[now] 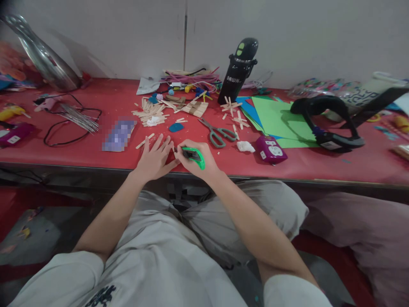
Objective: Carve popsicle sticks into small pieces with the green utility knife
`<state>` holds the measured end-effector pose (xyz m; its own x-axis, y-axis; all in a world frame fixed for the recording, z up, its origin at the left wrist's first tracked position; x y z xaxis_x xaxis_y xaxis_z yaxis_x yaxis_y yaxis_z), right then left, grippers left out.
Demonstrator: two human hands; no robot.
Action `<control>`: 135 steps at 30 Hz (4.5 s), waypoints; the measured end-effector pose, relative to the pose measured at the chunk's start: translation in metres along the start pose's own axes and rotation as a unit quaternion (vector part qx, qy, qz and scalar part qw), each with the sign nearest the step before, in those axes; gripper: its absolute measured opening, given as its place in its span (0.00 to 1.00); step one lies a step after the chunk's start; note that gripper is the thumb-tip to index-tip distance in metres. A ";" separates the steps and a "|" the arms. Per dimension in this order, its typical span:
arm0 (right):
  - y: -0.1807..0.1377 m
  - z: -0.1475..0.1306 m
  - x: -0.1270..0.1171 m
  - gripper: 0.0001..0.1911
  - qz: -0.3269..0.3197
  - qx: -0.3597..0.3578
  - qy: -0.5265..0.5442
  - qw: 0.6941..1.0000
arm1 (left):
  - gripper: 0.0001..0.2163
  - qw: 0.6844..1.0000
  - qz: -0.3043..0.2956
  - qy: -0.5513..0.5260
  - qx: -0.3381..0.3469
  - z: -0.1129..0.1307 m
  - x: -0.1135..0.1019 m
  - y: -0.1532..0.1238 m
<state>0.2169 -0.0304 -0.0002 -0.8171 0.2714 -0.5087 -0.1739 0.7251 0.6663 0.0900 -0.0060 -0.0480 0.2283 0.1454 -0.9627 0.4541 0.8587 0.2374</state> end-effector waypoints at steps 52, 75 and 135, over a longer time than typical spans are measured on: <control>0.001 0.002 -0.005 0.11 0.035 0.012 -0.035 0.999 | 0.30 1.000 0.007 -0.003 -0.005 -0.002 0.002 0.003; 0.003 0.001 0.006 0.11 -0.018 0.008 0.031 0.999 | 0.30 1.000 -0.015 -0.006 -0.015 -0.003 0.004 0.003; 0.005 0.000 0.001 0.13 0.011 -0.001 -0.006 1.000 | 0.34 1.000 -0.009 -0.015 -0.012 -0.004 0.004 0.005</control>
<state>0.2150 -0.0267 0.0022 -0.8138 0.2954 -0.5004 -0.1565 0.7180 0.6783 0.0902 0.0008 -0.0511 0.2471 0.1154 -0.9621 0.4374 0.8727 0.2170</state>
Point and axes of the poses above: each hand's wrist, its own y-axis towards the middle knuckle, its own x-axis out of the palm, z = x × y, the point moved 8 cm from there along y, towards the middle knuckle, and after that the axes turned 4 degrees about -x, right-handed, at the moved point
